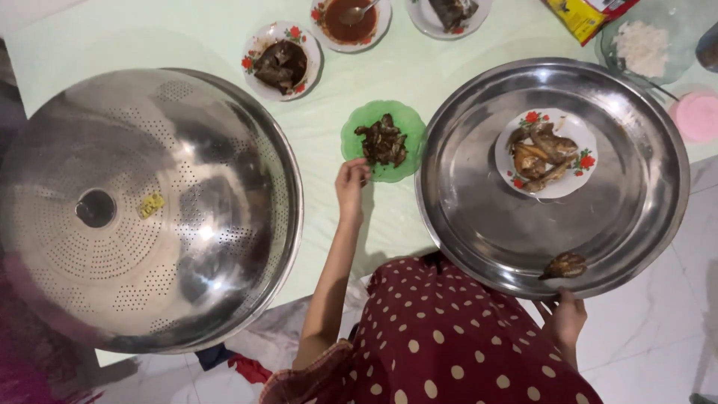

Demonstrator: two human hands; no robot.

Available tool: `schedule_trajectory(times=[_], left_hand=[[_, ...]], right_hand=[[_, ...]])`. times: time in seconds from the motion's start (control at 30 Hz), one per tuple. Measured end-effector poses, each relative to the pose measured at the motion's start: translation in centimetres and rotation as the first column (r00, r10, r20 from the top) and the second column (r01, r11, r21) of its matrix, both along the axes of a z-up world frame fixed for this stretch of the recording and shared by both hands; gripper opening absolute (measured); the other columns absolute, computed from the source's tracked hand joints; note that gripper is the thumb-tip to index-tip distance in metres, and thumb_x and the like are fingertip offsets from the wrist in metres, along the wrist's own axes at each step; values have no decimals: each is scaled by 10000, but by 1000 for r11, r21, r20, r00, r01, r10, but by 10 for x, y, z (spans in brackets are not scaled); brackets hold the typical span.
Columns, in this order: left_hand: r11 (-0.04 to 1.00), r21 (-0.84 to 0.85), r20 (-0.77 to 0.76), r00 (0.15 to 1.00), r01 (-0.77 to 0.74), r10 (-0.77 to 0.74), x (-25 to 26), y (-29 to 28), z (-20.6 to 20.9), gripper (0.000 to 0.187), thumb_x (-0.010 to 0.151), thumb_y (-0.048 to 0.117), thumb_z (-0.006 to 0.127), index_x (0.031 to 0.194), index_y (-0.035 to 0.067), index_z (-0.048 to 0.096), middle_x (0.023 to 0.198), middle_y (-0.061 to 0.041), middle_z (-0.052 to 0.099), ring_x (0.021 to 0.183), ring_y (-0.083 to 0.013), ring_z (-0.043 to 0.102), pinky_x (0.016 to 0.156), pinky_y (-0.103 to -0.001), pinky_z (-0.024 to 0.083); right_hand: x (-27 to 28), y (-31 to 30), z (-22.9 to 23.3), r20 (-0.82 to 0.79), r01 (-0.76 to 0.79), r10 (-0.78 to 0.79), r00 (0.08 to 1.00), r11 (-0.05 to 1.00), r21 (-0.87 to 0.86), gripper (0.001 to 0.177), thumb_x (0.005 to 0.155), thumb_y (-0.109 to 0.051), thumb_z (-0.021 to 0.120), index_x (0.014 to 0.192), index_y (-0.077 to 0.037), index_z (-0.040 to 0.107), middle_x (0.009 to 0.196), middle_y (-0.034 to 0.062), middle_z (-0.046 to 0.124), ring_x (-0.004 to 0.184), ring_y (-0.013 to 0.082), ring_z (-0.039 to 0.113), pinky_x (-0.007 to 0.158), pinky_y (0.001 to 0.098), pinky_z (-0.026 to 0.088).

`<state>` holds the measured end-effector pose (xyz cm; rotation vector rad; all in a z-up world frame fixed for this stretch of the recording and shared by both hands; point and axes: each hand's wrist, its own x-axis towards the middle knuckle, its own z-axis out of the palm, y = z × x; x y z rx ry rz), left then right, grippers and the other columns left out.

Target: Wiping a table surface, removing a large food cover, and arranging small plates of food onto a large serving tray.

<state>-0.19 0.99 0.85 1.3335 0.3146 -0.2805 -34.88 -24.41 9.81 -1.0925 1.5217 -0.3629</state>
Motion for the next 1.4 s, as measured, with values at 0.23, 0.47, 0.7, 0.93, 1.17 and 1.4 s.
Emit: schedule_trajectory(times=[0.23, 0.47, 0.7, 0.93, 1.17, 1.4], left_hand=[[976, 130, -271, 941, -174, 204, -20, 10, -34, 232, 894, 104, 536, 1096, 121, 647, 919, -99, 676, 749, -168, 627, 667, -279, 523], [943, -28, -252, 915, -332, 315, -7, 8, -83, 201, 934, 62, 524, 1131, 77, 558, 967, -152, 666, 652, -155, 619, 557, -235, 477], [907, -37, -136, 902, -419, 410, 80, 45, -114, 183, 891, 146, 682, 1070, 151, 650, 927, -56, 702, 777, -162, 699, 645, -234, 533], [930, -230, -235, 943, -288, 234, 160, 51, -74, 395, 914, 132, 605, 1282, 130, 463, 1016, -100, 664, 802, -203, 655, 718, -320, 516], [857, -387, -279, 929, -341, 243, 223, 40, -64, 948, 975, 163, 639, 1593, 353, -54, 1230, -196, 681, 1029, -269, 729, 783, -348, 618], [688, -487, -420, 835, -538, 355, 261, 45, -87, 1022, 981, -48, 550, 1577, 511, -63, 1377, -258, 616, 1109, -369, 728, 923, -492, 609]], right_hand=[[-18, -14, -44, 9, 37, -37, 999, 999, 7, 407, 1012, -214, 560, 1346, 9, 501, 1145, 180, 585, 1098, 340, 649, 963, 433, 621], [-27, -21, -68, 40, 92, -93, 995, 995, 30, 348, 973, -178, 564, 1281, -21, 522, 1085, 146, 581, 991, 287, 638, 916, 423, 640], [-20, -17, -54, -5, 83, -83, 997, 996, 27, 338, 1008, -149, 540, 1273, 58, 499, 1130, 229, 567, 1043, 371, 626, 955, 454, 597], [-31, -28, -90, 56, 172, -172, 984, 985, 9, 341, 965, -173, 603, 1230, 28, 528, 1026, 214, 558, 955, 322, 603, 873, 498, 610], [-5, -22, -60, -28, 199, -200, 979, 980, -25, 418, 987, -143, 579, 1273, 114, 416, 1150, 319, 533, 957, 410, 589, 788, 575, 579], [-16, -34, -93, -54, 257, -257, 965, 966, 4, 418, 1008, -115, 599, 1312, 105, 415, 1177, 328, 523, 894, 416, 586, 762, 617, 571]])
